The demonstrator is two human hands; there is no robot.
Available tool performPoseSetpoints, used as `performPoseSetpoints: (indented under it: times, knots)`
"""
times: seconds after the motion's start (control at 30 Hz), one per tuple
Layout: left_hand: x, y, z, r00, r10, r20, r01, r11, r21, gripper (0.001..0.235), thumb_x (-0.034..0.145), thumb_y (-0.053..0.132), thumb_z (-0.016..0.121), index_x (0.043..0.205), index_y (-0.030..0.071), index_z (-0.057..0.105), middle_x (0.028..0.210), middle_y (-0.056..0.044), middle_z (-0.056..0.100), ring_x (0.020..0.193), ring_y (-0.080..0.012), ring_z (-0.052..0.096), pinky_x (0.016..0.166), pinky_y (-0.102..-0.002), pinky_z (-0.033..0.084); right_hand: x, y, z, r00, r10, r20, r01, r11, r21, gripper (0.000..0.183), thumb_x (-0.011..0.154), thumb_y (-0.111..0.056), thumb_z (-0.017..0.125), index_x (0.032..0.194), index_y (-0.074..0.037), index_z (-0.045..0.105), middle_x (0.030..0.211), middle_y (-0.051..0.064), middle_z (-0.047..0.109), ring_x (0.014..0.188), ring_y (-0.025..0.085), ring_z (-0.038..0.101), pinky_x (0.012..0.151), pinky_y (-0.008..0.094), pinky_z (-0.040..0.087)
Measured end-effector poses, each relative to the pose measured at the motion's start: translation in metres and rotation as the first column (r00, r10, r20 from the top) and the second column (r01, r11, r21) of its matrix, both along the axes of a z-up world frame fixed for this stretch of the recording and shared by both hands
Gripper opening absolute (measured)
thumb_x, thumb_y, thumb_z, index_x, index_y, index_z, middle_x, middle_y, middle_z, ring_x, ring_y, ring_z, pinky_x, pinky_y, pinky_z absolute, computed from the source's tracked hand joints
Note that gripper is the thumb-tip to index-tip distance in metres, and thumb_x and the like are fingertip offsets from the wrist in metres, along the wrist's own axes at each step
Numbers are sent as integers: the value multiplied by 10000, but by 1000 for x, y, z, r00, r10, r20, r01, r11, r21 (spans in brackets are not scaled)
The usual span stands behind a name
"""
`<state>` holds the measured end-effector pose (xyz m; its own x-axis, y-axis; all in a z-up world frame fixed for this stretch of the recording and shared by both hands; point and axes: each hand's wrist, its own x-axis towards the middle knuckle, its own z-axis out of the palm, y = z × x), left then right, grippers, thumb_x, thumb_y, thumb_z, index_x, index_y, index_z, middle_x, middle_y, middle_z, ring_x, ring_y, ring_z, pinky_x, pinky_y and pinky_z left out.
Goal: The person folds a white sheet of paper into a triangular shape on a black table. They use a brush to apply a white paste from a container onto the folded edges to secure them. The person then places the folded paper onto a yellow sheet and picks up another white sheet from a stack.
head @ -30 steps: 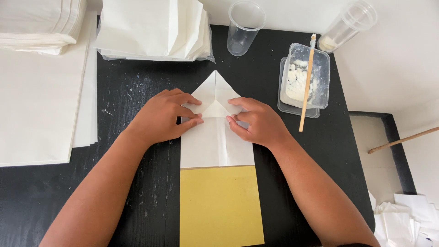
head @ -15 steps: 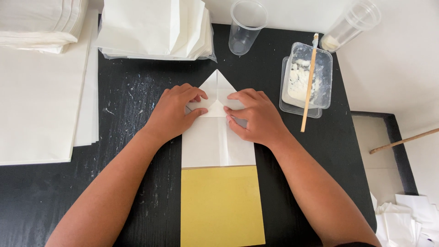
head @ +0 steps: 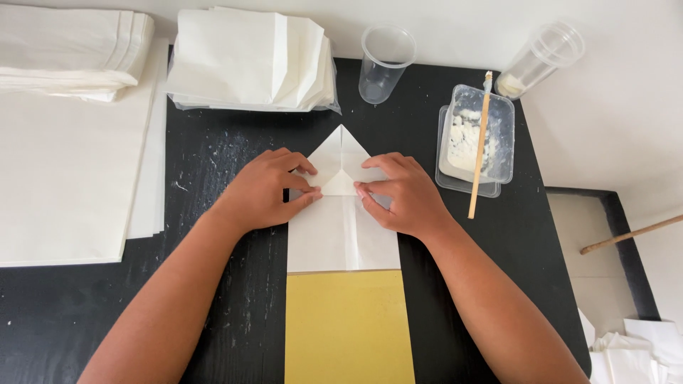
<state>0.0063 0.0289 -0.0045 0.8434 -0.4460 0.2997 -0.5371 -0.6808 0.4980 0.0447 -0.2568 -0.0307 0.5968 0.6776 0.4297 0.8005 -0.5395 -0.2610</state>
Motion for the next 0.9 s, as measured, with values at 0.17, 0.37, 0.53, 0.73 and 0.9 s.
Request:
performPoseSetpoints:
  times: [0.17,0.37,0.53,0.73,0.9]
  knots:
    - [6,-15,-5,997,32,75,-42,990,135,258,952,396,629,1010,201,788,973,-19,716,937,-215,664,842,-334,487,-2,14,10,999,-4,-32,2,998,-56,310,939,-307,648,1205,-199,766,1236,63,634,1164,301,608,957,434,470]
    - [5,-17,2,996,62,61,-72,980,188,241,890,392,736,1032,211,806,981,-10,715,938,-198,658,865,-329,476,-4,16,13,984,-109,-140,89,986,-144,354,989,-340,580,1283,-235,747,1333,79,580,1270,321,527,1035,502,409]
    - [-1,-12,4,998,43,44,-50,983,174,226,944,362,697,1100,242,808,1013,-23,700,978,-222,644,877,-348,479,-8,0,9,996,-49,-69,43,995,-85,371,978,-333,598,1323,-315,732,1341,49,582,1266,310,531,1023,466,412]
    - [-5,-2,14,1000,-4,6,3,994,110,169,896,342,742,909,206,841,1043,-37,753,1023,-244,684,893,-355,509,-6,-3,10,998,39,49,-37,999,-35,169,865,-276,699,778,-198,821,1125,-20,748,1132,238,641,973,435,442]
    - [0,-3,2,999,24,35,-27,996,91,158,888,325,740,841,182,789,999,5,769,982,-197,699,870,-335,522,-6,2,3,986,60,153,-77,991,109,94,842,-239,723,811,-183,792,1059,-19,747,978,215,701,898,393,527]
